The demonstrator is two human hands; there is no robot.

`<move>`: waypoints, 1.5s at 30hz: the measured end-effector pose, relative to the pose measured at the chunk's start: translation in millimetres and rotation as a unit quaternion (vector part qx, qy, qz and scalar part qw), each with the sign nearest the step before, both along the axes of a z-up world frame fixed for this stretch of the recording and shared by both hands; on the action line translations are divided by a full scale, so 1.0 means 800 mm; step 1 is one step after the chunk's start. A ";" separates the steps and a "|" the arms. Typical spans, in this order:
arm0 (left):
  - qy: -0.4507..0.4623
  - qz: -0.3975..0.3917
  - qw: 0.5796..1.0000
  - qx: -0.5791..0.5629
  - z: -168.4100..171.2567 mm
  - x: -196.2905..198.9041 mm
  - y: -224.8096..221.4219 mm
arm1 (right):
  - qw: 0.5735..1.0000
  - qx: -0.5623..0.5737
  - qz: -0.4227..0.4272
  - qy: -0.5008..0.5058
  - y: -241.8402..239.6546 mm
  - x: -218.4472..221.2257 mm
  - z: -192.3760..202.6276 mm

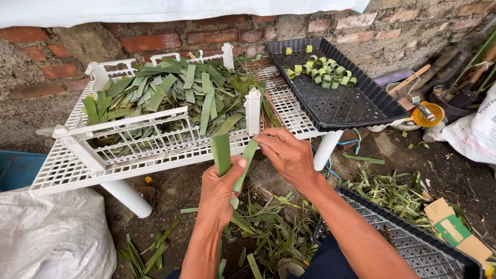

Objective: Weaving and folding long green leaves into small, square decorative or functional units.

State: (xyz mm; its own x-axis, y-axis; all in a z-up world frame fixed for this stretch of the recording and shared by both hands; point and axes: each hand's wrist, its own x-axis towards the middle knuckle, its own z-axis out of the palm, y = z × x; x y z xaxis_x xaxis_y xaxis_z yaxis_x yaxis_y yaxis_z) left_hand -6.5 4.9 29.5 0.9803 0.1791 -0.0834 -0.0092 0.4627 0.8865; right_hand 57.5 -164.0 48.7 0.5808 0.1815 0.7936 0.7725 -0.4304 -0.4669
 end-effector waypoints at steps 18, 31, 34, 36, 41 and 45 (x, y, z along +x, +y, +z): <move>-0.031 0.069 0.994 0.077 0.014 -0.004 0.001 | 0.920 0.126 0.192 0.317 0.019 -0.006 -0.026; -0.085 0.087 0.973 0.197 -0.007 -0.007 0.011 | 0.895 0.139 0.178 0.386 0.027 -0.021 -0.004; -0.075 0.079 0.972 0.209 0.001 -0.006 0.012 | 0.902 0.126 0.162 0.380 0.023 -0.022 -0.005; -0.078 0.073 0.971 0.213 0.001 -0.007 0.012 | 0.908 0.123 0.156 0.370 0.024 -0.019 -0.012; -0.081 0.062 0.972 0.209 0.013 -0.010 0.012 | 0.931 0.098 0.131 0.327 0.016 -0.015 -0.024; -0.048 0.030 0.993 0.102 -0.004 -0.004 0.012 | 0.967 0.005 0.103 0.232 0.015 -0.015 -0.014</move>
